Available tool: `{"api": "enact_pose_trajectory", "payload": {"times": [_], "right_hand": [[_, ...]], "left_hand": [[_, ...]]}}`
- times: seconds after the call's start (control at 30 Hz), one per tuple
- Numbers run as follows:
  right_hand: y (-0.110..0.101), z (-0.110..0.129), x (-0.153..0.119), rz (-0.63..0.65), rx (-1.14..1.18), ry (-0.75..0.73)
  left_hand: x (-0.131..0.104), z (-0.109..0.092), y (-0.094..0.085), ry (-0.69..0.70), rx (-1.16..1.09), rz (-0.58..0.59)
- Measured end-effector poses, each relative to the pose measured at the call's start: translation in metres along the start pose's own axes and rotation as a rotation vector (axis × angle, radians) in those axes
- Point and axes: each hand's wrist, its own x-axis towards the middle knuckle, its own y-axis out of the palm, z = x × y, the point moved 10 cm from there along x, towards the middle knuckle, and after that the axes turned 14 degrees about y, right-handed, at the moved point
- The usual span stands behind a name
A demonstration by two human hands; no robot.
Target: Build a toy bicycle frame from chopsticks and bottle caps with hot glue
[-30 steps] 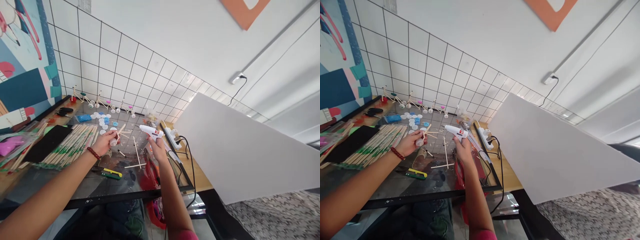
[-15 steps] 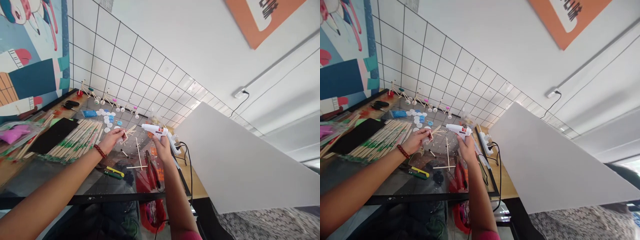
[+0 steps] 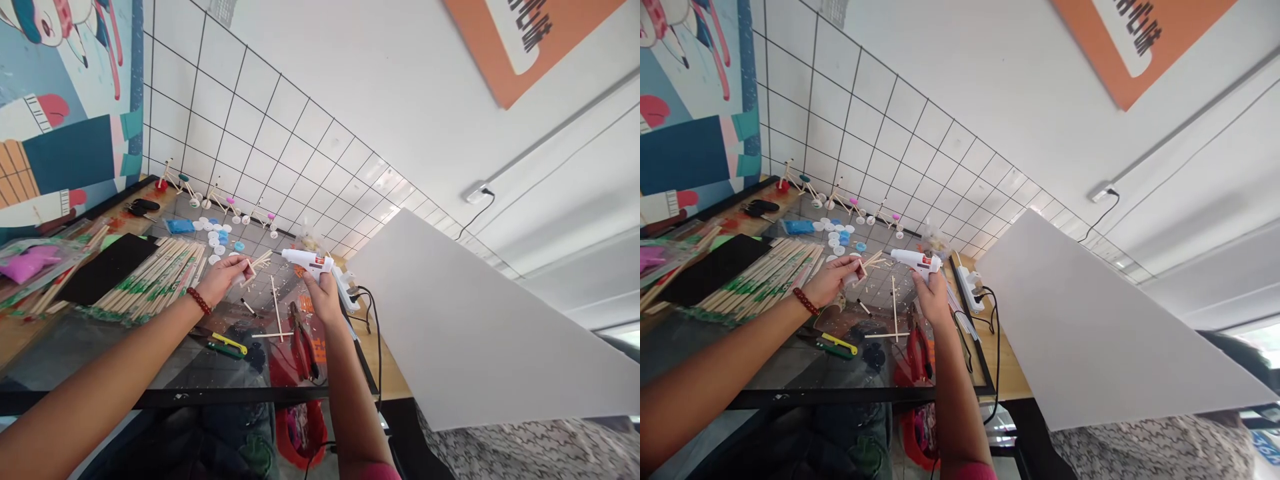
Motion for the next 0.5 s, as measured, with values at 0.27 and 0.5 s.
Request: {"api": "enact_pose_trajectory", "payload": {"times": [0.27, 0.5], "right_hand": [[-0.002, 0.007, -0.002, -0.004, -0.027, -0.033], [-0.002, 0.011, -0.003, -0.013, -0.034, -0.052]], "left_hand": [[0.002, 0.002, -0.006, 0.025, 0.000, -0.039], [0.004, 0.007, -0.014, 0.048, 0.024, -0.066]]}}
